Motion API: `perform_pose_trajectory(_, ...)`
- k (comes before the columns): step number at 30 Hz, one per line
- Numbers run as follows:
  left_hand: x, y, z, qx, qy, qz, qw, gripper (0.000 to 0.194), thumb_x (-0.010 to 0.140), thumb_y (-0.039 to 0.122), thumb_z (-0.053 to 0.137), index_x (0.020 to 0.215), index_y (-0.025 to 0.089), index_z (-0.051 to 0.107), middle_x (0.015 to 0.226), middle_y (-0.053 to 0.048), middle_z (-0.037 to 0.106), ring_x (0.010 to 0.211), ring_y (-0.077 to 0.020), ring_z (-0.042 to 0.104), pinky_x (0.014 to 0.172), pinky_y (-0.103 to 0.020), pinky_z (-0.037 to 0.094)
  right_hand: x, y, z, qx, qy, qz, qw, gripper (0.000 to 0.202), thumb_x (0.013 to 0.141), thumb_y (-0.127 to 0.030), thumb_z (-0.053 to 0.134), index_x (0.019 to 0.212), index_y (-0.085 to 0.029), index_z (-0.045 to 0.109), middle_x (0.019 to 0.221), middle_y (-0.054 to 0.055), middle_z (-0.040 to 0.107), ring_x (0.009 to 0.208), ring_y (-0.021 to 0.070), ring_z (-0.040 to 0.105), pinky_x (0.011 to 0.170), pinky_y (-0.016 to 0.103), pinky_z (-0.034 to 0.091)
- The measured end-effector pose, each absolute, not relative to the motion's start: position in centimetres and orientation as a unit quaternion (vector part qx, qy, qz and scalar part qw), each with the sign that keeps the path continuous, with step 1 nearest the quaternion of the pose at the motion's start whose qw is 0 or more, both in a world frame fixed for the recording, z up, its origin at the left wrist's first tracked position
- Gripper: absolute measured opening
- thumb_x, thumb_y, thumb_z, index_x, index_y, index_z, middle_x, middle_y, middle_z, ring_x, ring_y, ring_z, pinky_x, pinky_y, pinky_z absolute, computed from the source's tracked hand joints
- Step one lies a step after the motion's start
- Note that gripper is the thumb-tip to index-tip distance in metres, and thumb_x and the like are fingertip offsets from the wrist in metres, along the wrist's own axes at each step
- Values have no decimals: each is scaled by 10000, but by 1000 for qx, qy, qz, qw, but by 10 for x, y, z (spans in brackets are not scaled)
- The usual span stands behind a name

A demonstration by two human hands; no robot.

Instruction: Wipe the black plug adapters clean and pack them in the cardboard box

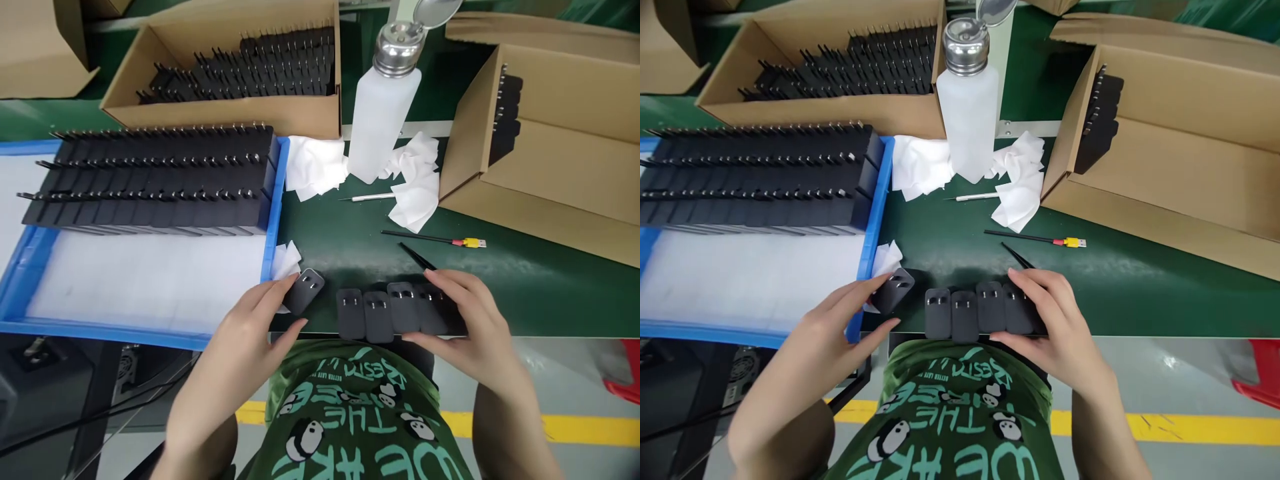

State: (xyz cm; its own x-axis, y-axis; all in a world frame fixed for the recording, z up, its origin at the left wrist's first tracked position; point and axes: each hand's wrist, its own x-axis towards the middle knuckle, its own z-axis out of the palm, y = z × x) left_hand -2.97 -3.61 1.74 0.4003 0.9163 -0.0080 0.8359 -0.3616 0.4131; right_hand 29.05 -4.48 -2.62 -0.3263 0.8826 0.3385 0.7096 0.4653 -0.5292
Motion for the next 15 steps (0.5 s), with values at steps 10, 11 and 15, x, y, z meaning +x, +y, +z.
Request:
perform_pose_trajectory(10,-30,-31,18,822,564,74,34,424,951,248,570,1359,141,530,1182,-176,581,1029,-343,555,852,-515,514,295,-48,-27,-508,-793,172,290,862,810,-504,763,1533,-263,362,1315,152,543,1216,349,548,977,494,533)
perform_pose_trajectory(11,-30,-27,14,815,578,52,6,367,947,225,549,1300,126,578,1150,-187,577,998,-352,548,822,-523,507,296,-47,-27,-503,-794,181,289,880,814,-520,752,1547,-268,336,1339,159,536,1245,368,532,995,529,523)
perform_pose_trajectory(15,-25,-14,-1,804,594,23,-21,196,924,138,503,914,159,698,1003,-165,575,929,-343,548,741,-487,487,300,-46,-24,-496,-796,182,296,918,816,-530,739,1577,-314,274,1428,157,502,1343,432,459,1076,659,436)
